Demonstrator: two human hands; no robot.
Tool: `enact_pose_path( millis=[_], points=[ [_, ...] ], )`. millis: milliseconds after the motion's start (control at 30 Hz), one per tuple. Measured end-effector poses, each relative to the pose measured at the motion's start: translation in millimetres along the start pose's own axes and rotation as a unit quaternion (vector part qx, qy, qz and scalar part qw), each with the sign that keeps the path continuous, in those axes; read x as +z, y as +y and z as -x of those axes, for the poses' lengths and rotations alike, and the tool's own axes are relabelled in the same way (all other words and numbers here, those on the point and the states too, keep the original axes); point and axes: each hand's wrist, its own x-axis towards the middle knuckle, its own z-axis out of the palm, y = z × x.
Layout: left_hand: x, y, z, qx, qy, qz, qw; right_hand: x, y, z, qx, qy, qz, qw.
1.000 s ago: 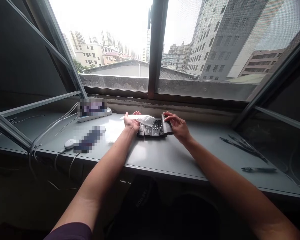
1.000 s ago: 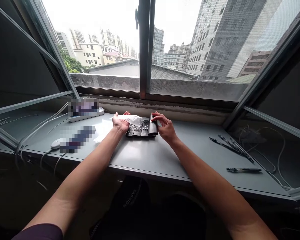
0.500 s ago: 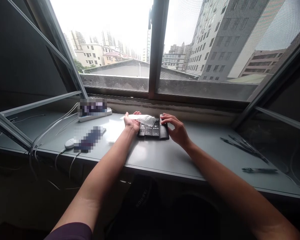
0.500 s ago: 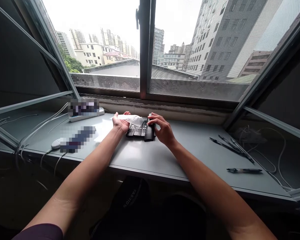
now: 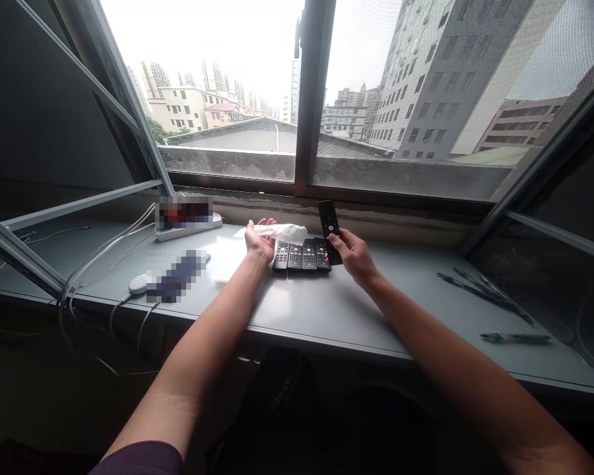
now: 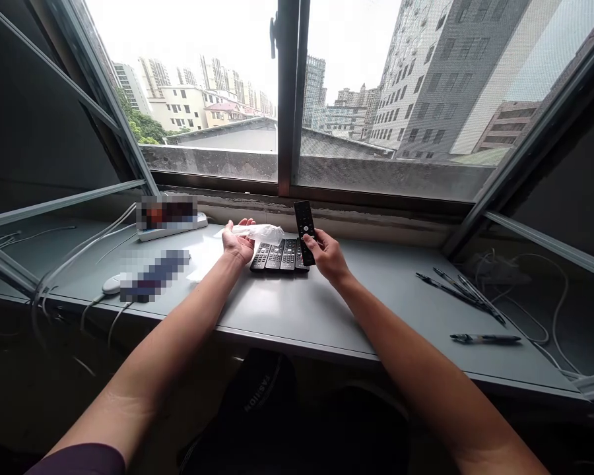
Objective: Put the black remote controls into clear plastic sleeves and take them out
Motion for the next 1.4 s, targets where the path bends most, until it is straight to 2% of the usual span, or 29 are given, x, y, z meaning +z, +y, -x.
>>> enact_pose_path(
  millis=[167,333,567,667,833,1167,1233,1400],
  points=[
    [0.4,0.2,0.8,0.003,0.006,-0.005,1.000,0.2,1.8,-0.9,0.053,-0.004,-0.044,0.998],
    [1.8,1.1,1.0,0.028,0.003,0.005,1.000,-0.7,4.1,-2.0,0.059,-0.031,-0.068,0.995],
    [2.1,16.8,-2.4,0.088,0.054,0.036,0.994,-1.0,-3.5,-2.2,0.076,-0.026,-0.077,0.994],
    [2.7,18.8,-2.1,0.092,0.045,0.039,0.994,-1.5,-6.5,-1.7,0.096,-0.029,-0.089,0.991],
    [4.5,16.8,1.1,0.092,0.031,0.048,0.994,-0.9,-10.3,1.2,0.083,-0.071,-0.078,0.991],
    [6.2,16.5,2.8,0.082,0.014,0.075,0.994,-6.1,-6.1,0.9,0.140,-0.128,-0.056,0.980],
    [6.0,16.8,1.9,0.076,0.014,0.081,0.994,-4.7,-6.7,1.9,0.121,-0.122,-0.039,0.984],
    [5.8,18.1,0.6,0.078,0.024,0.093,0.992,0.2,-8.9,5.2,0.019,-0.056,0.032,0.998]
  ],
)
